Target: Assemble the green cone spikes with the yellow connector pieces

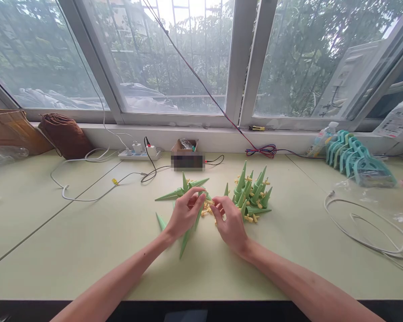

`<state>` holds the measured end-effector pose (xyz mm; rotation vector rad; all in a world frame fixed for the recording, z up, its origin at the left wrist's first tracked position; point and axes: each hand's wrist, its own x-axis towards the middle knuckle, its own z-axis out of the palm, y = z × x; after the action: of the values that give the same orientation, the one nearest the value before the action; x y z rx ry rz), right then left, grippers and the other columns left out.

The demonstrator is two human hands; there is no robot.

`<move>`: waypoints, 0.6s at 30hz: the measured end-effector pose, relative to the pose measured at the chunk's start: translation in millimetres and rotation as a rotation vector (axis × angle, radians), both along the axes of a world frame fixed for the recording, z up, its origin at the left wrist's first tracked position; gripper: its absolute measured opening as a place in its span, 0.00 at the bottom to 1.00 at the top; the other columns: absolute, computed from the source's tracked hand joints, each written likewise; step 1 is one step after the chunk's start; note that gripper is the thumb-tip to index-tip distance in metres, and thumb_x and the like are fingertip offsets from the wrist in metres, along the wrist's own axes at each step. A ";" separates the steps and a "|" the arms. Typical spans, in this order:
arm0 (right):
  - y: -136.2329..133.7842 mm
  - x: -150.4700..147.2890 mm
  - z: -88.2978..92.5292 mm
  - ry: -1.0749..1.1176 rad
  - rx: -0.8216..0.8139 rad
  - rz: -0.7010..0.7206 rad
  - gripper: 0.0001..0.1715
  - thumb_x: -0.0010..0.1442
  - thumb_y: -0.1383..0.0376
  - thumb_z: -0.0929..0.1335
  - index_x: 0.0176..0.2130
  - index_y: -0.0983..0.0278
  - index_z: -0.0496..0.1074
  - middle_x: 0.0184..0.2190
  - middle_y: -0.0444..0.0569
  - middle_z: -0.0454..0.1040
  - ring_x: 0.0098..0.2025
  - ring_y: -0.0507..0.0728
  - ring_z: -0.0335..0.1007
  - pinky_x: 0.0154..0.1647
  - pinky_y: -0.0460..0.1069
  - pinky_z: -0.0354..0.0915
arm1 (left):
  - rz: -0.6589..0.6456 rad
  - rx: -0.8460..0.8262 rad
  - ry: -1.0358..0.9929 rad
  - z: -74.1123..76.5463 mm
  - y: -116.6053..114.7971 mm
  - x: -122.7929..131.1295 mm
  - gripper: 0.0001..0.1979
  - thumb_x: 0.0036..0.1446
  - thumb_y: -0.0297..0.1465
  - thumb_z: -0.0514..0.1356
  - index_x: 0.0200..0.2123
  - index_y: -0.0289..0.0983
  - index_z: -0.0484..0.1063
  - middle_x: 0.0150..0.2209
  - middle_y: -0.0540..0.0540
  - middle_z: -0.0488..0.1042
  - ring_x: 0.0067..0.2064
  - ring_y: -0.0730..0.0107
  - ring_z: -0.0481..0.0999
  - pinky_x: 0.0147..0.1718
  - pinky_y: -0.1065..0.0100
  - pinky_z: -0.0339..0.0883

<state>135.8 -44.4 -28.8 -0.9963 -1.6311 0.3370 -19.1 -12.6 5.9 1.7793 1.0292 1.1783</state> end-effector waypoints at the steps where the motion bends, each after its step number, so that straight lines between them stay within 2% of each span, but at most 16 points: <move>1: 0.2 0.0 0.1 -0.003 0.001 -0.001 0.06 0.69 0.66 0.62 0.44 0.61 0.67 0.36 0.48 0.71 0.33 0.54 0.68 0.33 0.48 0.67 | 0.002 0.000 0.001 0.0 0.0 0.2 0.13 0.64 0.42 0.56 0.44 0.39 0.70 0.21 0.56 0.54 0.22 0.77 0.53 0.19 0.76 0.51; 12: -0.2 -0.6 0.2 0.006 -0.021 -0.018 0.07 0.70 0.64 0.62 0.42 0.62 0.68 0.35 0.48 0.72 0.32 0.53 0.68 0.33 0.48 0.67 | 0.017 0.014 0.013 1.7 -2.6 0.5 0.13 0.63 0.43 0.57 0.42 0.39 0.70 0.20 0.56 0.55 0.21 0.77 0.54 0.19 0.75 0.51; 18: -0.1 -0.7 0.1 -0.006 -0.043 -0.023 0.10 0.70 0.62 0.61 0.40 0.63 0.68 0.32 0.47 0.72 0.30 0.53 0.67 0.32 0.47 0.64 | 0.024 0.027 0.011 3.2 -3.7 1.3 0.15 0.63 0.43 0.57 0.43 0.39 0.71 0.20 0.56 0.58 0.21 0.77 0.57 0.19 0.75 0.55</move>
<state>135.1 -44.5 -28.7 -1.0490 -1.6219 0.3552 -17.8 -16.3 9.1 1.8009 1.0481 1.2028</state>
